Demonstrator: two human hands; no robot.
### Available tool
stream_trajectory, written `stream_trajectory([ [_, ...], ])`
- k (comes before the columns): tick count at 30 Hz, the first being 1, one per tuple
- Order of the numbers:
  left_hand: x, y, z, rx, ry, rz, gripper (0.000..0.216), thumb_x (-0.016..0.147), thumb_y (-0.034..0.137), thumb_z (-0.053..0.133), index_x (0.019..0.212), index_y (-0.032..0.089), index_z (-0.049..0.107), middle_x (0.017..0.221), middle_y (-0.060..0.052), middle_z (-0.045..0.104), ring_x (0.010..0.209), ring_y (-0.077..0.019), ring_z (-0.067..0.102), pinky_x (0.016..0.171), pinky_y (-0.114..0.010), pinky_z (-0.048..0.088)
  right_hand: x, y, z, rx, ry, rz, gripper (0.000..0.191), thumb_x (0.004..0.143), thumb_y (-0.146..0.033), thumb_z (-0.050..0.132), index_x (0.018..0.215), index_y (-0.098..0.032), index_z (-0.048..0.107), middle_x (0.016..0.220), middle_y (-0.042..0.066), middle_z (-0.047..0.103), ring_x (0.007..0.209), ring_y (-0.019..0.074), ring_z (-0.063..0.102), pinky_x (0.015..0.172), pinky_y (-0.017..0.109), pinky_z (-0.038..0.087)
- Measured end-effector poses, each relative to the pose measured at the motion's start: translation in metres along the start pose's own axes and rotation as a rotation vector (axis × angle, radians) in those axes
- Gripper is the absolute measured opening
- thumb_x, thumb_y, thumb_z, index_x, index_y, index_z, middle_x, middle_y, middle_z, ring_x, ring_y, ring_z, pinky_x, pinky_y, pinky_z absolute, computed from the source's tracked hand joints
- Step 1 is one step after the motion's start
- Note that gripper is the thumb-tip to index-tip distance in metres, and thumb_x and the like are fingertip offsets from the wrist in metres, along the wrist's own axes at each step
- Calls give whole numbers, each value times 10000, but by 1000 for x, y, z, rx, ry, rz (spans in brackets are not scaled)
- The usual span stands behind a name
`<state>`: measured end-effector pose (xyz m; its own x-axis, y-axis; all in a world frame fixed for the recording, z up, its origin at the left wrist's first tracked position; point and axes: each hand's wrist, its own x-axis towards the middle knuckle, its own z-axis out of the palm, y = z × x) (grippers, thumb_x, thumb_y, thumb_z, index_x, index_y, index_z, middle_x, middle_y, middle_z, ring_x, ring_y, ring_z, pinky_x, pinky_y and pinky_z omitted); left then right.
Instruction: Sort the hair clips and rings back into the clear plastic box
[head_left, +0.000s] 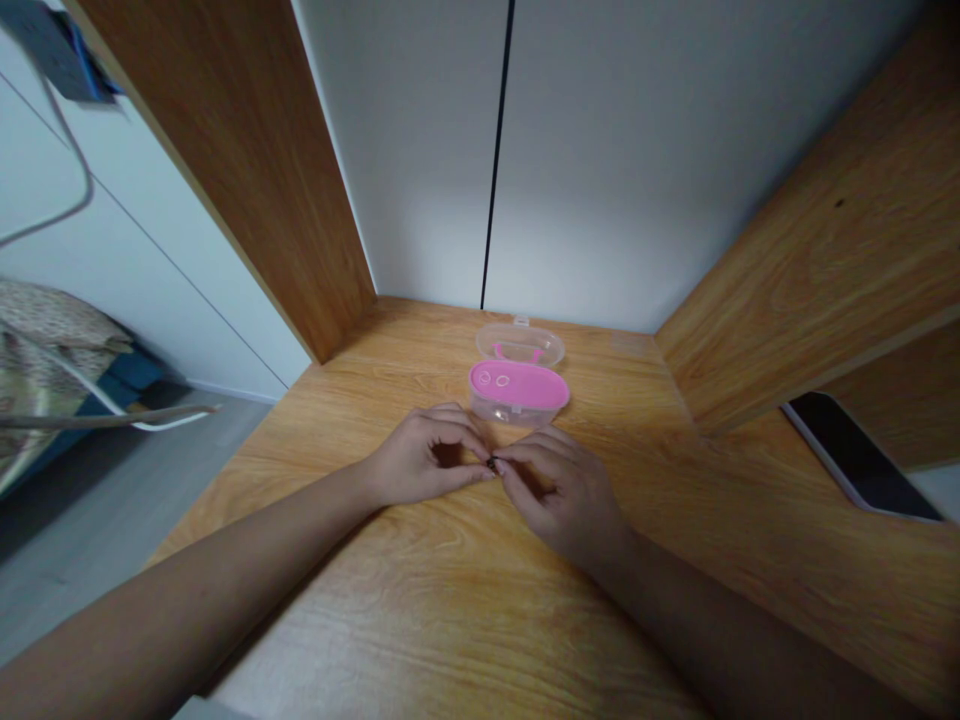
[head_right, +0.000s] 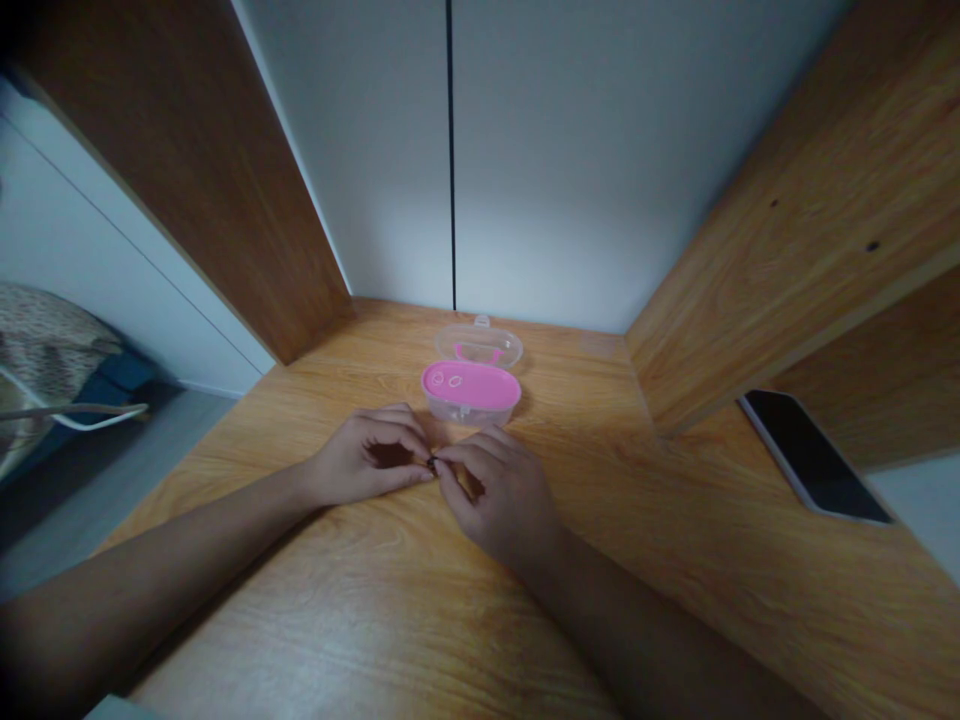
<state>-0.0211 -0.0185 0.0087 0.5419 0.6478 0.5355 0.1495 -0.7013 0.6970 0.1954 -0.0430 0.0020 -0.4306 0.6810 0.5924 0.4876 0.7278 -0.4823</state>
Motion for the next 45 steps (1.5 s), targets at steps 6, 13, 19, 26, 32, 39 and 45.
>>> stream_trajectory([
  [6, 1, 2, 0, -4, -2, 16, 75, 831, 220, 767, 852, 158, 730, 871, -73, 756, 825, -148, 689, 795, -285, 547, 1, 0, 0, 2, -1, -4, 79, 905, -165, 619, 889, -209, 683, 788, 24, 738, 725, 171, 653, 712, 325, 515],
  [13, 0, 1, -2, 13, -11, -9, 77, 854, 236, 746, 857, 162, 725, 860, -67, 751, 818, -149, 677, 799, -297, 538, 2, -2, -1, 10, 2, 7, 82, 906, -165, 610, 902, -214, 675, 798, 27, 735, 733, 176, 653, 696, 327, 511],
  [19, -1, 1, -2, 61, 1, -50, 98, 896, 256, 703, 894, 162, 732, 854, -69, 750, 827, -156, 670, 783, -284, 528, 1, -3, -3, 27, 1, 19, 69, 882, -156, 609, 905, -203, 654, 810, 38, 720, 746, 183, 646, 696, 325, 510],
  [26, -1, -1, -3, 94, -34, -16, 91, 916, 243, 676, 917, 165, 721, 871, -67, 747, 842, -158, 663, 800, -283, 516, 2, -2, -1, 50, -26, 27, 45, 883, -182, 633, 920, -206, 643, 836, 37, 719, 769, 185, 653, 718, 329, 513],
  [32, -1, -1, -2, 104, -36, -23, 91, 931, 228, 652, 937, 163, 715, 886, -70, 744, 856, -163, 651, 809, -291, 507, 1, -1, -1, 39, -20, 9, 48, 891, -178, 632, 924, -214, 632, 858, 38, 720, 786, 184, 660, 729, 331, 518],
  [39, -1, -2, -2, 105, -71, -4, 91, 927, 238, 652, 957, 170, 703, 903, -71, 730, 865, -170, 648, 810, -305, 506, 1, -2, -2, 41, 10, 14, 51, 894, -173, 621, 916, -215, 636, 846, 34, 722, 780, 181, 662, 726, 325, 527],
  [45, 0, 0, -3, 110, -56, 18, 79, 927, 217, 643, 946, 163, 698, 884, -69, 730, 847, -162, 646, 800, -300, 507, 2, -3, -2, 29, 16, 17, 45, 893, -176, 626, 910, -214, 645, 836, 37, 722, 781, 185, 667, 722, 327, 528],
])
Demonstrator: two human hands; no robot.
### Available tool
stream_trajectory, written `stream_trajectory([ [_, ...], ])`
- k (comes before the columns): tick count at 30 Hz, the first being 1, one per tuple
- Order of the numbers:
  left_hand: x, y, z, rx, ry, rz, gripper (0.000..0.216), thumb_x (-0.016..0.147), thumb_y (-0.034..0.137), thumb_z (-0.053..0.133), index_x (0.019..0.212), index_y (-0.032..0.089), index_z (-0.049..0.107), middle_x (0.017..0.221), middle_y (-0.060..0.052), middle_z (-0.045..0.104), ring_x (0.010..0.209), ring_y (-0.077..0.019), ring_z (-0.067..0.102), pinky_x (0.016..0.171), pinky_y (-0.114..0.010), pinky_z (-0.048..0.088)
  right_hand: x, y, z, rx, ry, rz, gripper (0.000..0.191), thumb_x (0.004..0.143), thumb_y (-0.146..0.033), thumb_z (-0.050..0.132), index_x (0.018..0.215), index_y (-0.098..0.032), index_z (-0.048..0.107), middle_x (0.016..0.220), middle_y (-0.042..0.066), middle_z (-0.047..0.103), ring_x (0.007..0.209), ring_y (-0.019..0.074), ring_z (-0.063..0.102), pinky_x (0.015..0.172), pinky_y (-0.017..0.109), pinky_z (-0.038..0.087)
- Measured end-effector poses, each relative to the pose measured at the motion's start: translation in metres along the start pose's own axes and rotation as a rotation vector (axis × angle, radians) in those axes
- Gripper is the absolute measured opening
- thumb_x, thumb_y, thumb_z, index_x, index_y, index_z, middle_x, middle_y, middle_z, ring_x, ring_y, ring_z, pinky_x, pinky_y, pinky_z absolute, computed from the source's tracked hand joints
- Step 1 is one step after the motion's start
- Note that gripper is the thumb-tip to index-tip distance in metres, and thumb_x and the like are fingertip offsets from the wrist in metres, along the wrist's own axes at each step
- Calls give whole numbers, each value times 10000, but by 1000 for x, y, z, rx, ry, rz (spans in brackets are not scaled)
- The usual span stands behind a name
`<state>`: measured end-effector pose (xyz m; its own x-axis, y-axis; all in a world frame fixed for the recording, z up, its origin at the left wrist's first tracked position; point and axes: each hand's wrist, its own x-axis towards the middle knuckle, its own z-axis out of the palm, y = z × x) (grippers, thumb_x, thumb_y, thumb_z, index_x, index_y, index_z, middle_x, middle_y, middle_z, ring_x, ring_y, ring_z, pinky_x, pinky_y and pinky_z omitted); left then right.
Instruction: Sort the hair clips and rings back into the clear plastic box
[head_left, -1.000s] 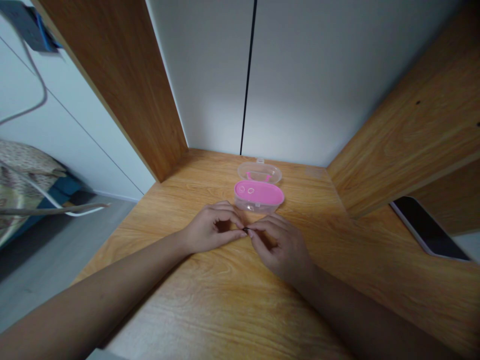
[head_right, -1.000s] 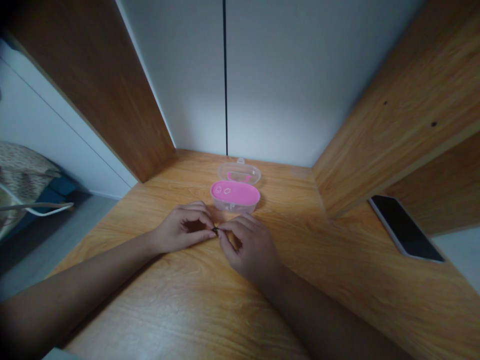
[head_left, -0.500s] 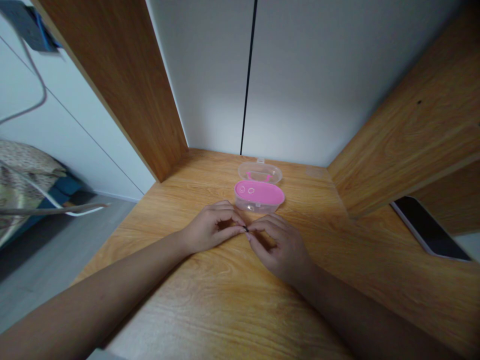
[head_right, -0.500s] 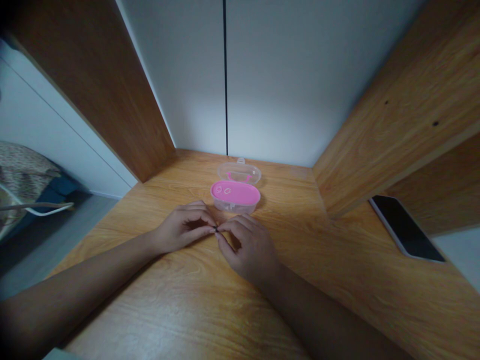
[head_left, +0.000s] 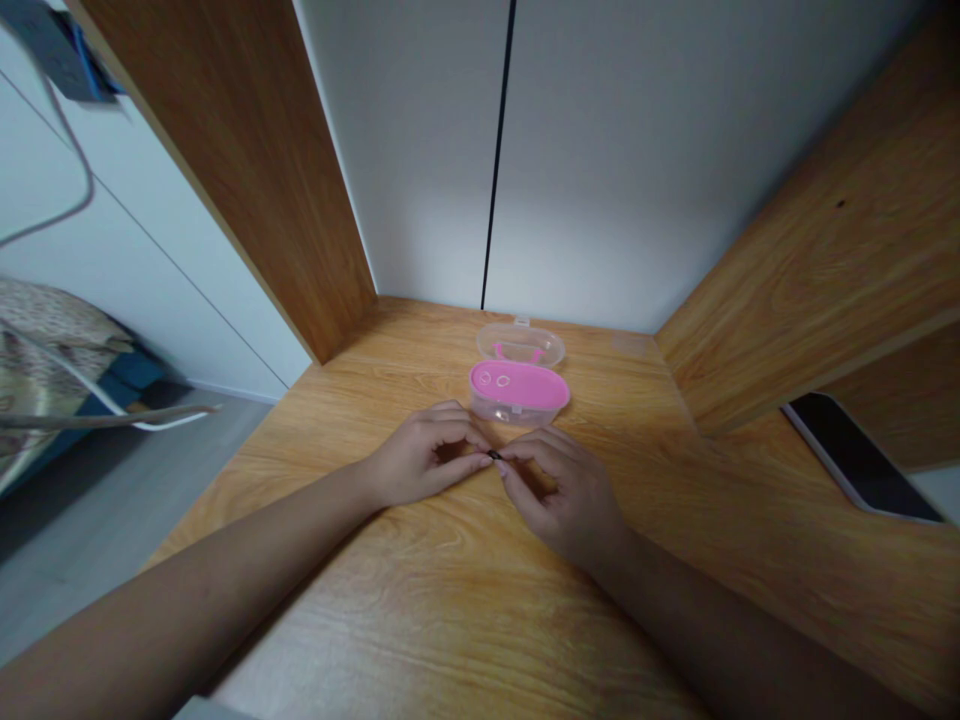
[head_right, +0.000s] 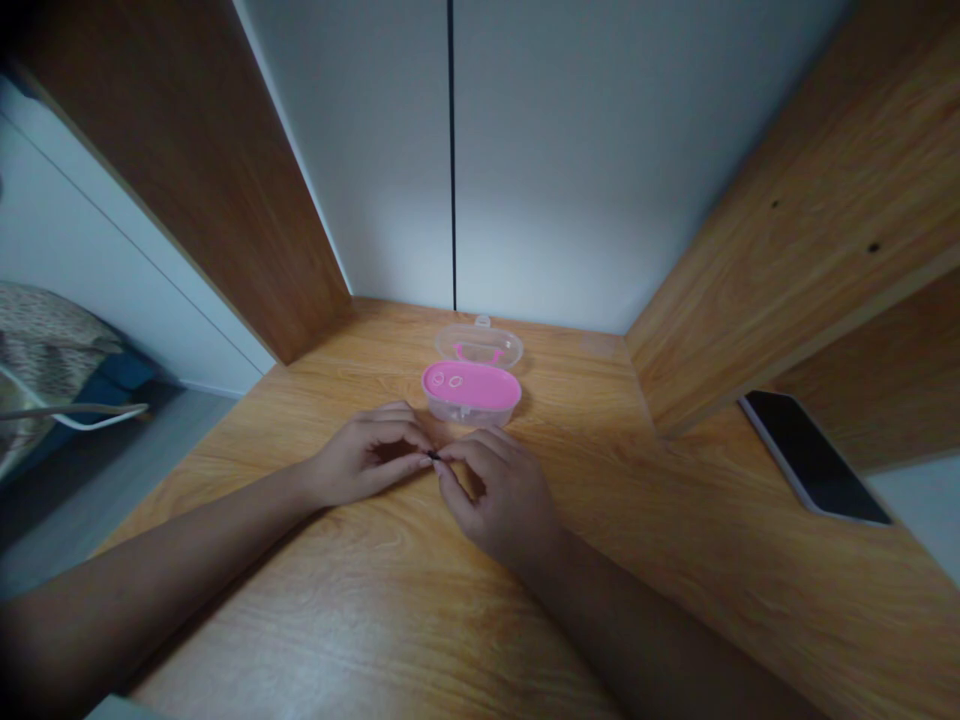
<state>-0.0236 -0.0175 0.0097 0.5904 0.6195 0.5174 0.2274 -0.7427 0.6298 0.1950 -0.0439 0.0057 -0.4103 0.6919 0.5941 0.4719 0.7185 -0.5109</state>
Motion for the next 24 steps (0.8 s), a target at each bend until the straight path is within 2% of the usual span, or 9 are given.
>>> stream_trajectory([
  [9, 0, 2, 0, 23, 44, 7, 83, 921, 230, 649, 930, 167, 703, 837, -60, 732, 804, -159, 643, 766, -294, 508, 0, 2, 1, -21, -2, -2, 72, 902, -181, 602, 883, -216, 663, 821, 36, 735, 755, 183, 660, 709, 332, 523],
  [24, 2, 7, 0, -10, 42, 48, 41, 904, 200, 668, 901, 165, 689, 833, -63, 726, 804, -160, 651, 775, -301, 511, 0, 0, 0, -15, -48, 27, 81, 913, -177, 592, 861, -204, 647, 793, 30, 709, 746, 181, 628, 707, 331, 494],
])
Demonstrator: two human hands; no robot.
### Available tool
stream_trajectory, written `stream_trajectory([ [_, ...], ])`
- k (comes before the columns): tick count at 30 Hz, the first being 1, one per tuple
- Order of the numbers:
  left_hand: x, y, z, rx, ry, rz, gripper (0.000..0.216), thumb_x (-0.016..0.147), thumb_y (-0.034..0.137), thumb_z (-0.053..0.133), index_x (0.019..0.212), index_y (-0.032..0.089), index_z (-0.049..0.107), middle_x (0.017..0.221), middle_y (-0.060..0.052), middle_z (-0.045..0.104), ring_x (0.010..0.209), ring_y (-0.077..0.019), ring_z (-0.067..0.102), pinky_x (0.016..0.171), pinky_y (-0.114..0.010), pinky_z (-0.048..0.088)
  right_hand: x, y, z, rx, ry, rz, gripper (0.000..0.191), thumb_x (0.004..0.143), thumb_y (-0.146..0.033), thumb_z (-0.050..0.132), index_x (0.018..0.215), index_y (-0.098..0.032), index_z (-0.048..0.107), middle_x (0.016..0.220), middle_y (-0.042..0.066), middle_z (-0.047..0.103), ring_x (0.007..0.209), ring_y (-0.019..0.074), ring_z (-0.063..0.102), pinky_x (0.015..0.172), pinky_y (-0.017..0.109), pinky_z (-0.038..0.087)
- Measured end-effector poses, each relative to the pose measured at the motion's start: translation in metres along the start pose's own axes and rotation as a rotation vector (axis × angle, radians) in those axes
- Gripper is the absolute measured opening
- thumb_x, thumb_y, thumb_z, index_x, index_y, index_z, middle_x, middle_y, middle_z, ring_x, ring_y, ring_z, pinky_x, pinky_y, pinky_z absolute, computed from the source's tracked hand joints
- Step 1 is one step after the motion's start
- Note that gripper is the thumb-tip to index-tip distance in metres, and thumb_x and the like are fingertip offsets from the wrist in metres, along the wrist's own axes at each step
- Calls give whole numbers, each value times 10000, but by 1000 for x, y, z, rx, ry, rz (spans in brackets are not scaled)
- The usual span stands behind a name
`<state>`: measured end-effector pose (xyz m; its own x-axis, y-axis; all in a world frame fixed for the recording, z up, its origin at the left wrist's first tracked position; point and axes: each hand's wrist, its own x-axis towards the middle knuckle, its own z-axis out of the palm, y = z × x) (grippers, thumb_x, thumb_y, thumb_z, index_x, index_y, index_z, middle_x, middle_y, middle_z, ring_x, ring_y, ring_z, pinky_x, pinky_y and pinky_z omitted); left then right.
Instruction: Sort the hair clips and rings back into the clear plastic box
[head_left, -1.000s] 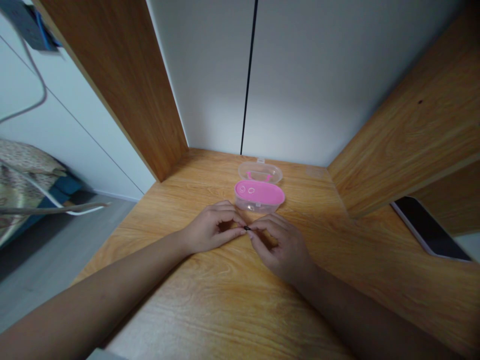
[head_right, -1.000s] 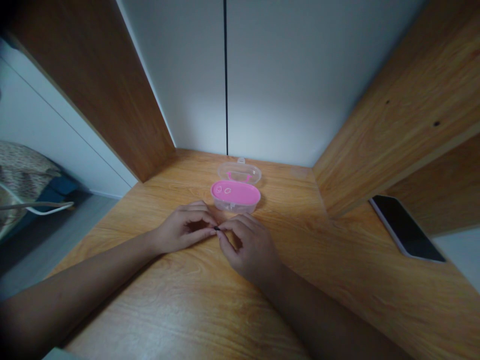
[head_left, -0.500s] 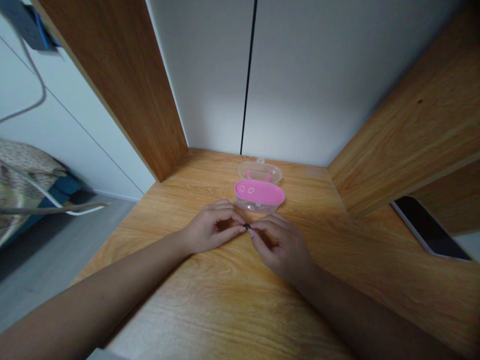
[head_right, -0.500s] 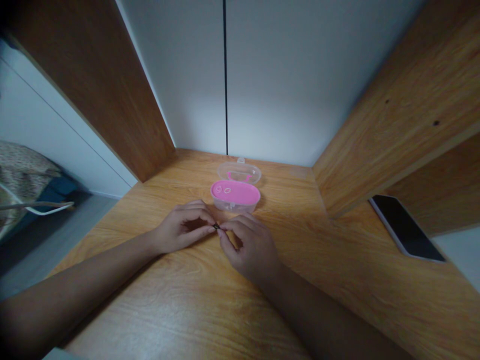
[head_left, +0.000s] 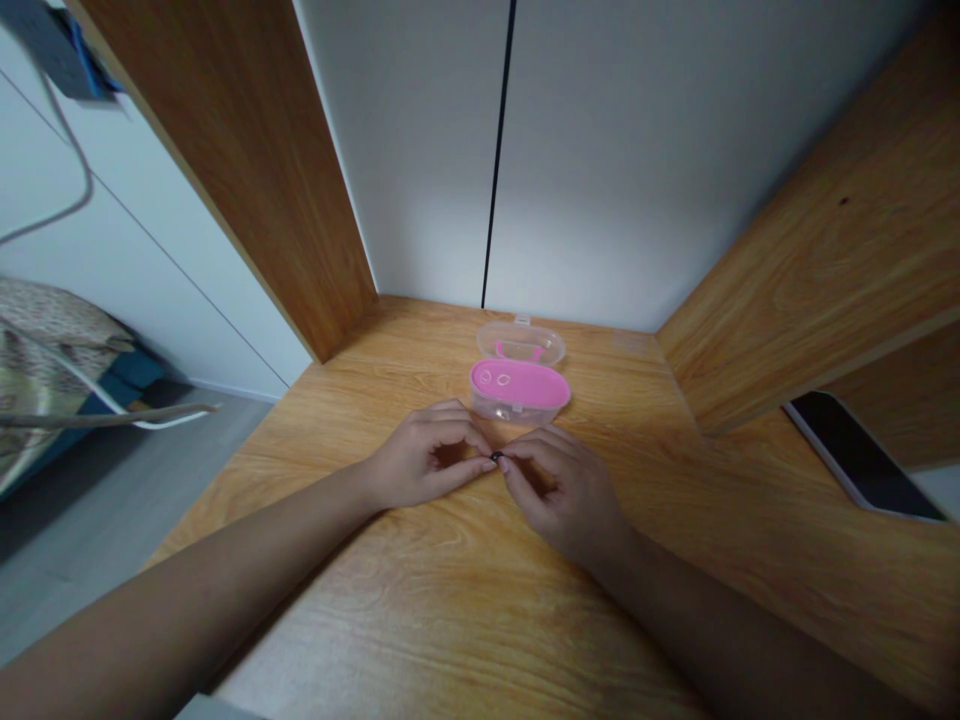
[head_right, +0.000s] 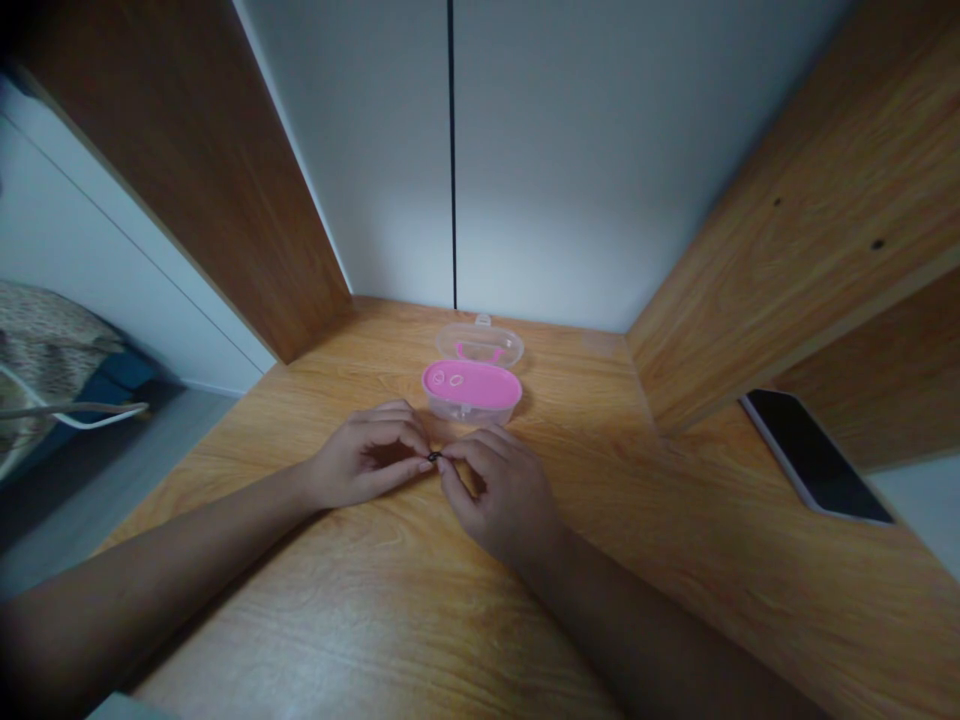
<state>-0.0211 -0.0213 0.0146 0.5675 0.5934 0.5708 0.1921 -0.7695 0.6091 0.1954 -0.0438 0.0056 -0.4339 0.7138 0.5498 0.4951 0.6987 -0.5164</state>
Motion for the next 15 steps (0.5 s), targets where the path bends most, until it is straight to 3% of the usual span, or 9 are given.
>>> stream_trajectory([
  [15, -1, -1, 0, 92, 68, 3, 41, 894, 191, 666, 862, 166, 664, 804, -51, 719, 770, -152, 629, 727, -289, 506, 0, 1, 2, -8, -24, 27, 84, 896, -170, 581, 859, -198, 651, 793, 31, 709, 747, 178, 629, 699, 316, 484],
])
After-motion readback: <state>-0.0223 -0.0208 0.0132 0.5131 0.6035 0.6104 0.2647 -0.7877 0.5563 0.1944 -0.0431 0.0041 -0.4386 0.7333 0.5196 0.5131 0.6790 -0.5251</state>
